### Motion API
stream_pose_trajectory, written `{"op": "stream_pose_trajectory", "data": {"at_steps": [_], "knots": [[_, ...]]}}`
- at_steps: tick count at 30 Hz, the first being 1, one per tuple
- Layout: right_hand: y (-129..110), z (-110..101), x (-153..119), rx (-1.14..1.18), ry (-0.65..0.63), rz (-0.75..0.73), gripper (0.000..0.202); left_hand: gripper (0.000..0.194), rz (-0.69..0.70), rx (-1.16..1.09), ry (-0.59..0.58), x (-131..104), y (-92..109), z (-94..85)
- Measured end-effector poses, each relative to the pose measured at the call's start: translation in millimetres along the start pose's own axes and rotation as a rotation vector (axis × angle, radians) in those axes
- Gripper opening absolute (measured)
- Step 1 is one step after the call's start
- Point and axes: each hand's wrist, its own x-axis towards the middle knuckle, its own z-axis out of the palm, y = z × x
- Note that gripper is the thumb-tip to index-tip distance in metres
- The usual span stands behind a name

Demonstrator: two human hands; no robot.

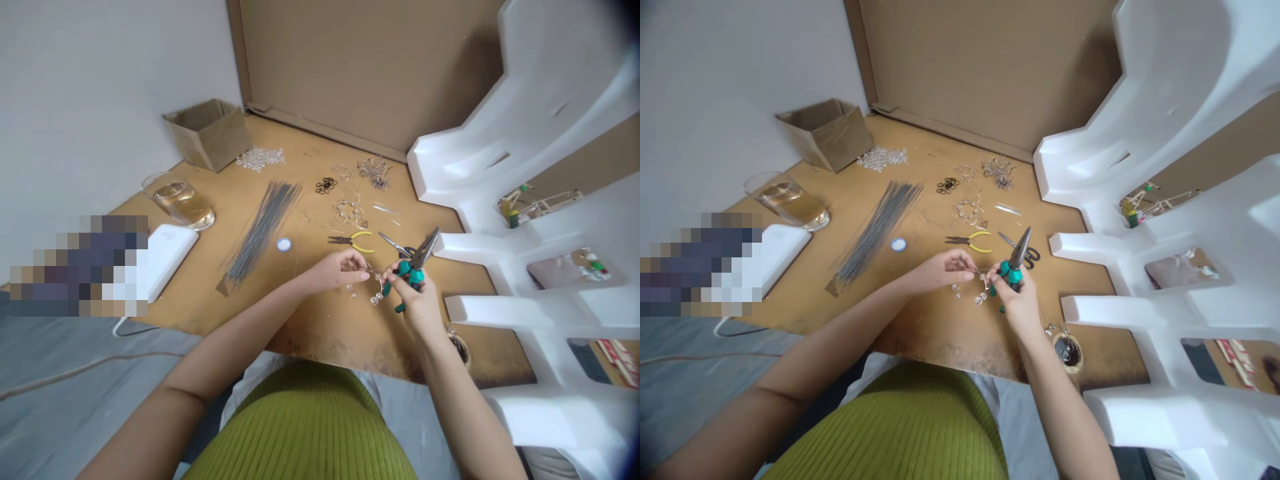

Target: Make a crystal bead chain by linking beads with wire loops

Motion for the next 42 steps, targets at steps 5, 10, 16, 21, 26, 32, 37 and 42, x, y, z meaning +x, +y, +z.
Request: {"op": "stream_pose_trajectory", "data": {"at_steps": [5,10,16,21,26,32,37,42], "knots": [[5,6,0,0.087,0.099,-0.011,0.021,0.026,0.025,-0.075,0.091,-1,-2,6.1],[10,8,-4,0.088,0.066,0.019,0.018,0.017,0.105,0.002,0.135,-1,-2,6.1],[4,6,-6,0.058,0.049,-0.008,0.016,0.009,0.106,0.205,0.123,-5,-6,10.0],[-1,2,-5,-0.028,0.028,-0.006,0.015,0.011,0.122,0.24,0.122,-7,-4,11.3],[0,0,-6,-0.012,0.022,0.004,0.013,0.013,0.128,0.208,0.118,-9,-1,10.3],[-4,2,-8,-0.055,0.01,0.006,0.014,0.007,0.151,0.321,0.146,-10,-3,10.9],[-8,2,-7,-0.126,-0.03,-0.026,0.015,0.007,0.156,0.343,0.089,-10,-3,8.3],[-12,-3,-6,-0.134,-0.054,-0.003,0.015,0.011,0.168,0.371,0.029,-12,0,6.1]]}}
